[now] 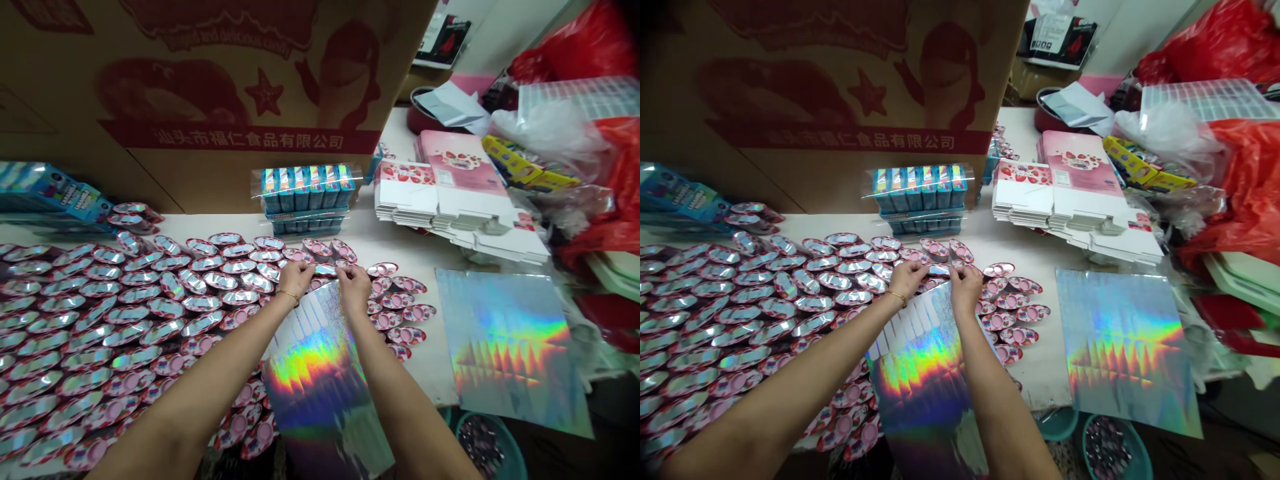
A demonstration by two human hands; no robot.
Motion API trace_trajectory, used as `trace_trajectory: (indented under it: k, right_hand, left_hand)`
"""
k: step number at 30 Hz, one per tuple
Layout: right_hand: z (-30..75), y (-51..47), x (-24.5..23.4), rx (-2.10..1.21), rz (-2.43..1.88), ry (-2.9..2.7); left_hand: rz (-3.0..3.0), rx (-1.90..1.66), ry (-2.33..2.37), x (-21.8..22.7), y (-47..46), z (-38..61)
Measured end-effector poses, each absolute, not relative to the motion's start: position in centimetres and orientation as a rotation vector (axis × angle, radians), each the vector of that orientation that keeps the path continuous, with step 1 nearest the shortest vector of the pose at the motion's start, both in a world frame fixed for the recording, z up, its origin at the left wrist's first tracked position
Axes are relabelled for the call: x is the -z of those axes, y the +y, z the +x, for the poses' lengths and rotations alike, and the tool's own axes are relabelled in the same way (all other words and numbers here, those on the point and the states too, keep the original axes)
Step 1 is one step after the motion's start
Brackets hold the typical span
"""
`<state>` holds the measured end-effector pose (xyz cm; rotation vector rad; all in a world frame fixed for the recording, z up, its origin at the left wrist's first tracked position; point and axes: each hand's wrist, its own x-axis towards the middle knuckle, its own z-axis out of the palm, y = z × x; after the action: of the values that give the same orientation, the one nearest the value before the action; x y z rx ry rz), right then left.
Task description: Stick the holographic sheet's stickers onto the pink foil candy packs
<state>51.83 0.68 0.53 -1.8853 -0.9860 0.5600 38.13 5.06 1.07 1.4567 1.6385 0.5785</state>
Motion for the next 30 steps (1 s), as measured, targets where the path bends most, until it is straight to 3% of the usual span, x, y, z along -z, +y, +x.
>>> trace_trajectory:
  k: [5, 11, 16, 20, 30]
  right_hand:
    - [51.0, 0.8, 0.3, -0.271, -2.120, -1.167]
    - [51.2, 1.1, 0.6, -0.172, -2.191, -1.252]
    - [53.8, -0.5, -0.1, -0.195, -1.925, -1.479]
    - [54.2, -2.2, -0.5, -0.308, -1.645, -1.901]
    - [52.6, -2.3, 0.5, -0.171, -1.560, -2.285]
  left_hand:
    - [1.832, -0.377, 1.807, -1.1, 5.7, 38.8]
    - [1.796, -0.221, 1.929, -1.0, 6.0, 39.1]
    - [1.987, -0.423, 1.687, -2.5, 4.0, 37.6]
    - [2.220, -0.237, 1.478, -3.0, 1.5, 36.3]
    - [2.234, -0.245, 1.508, -1.6, 0.3, 36.4]
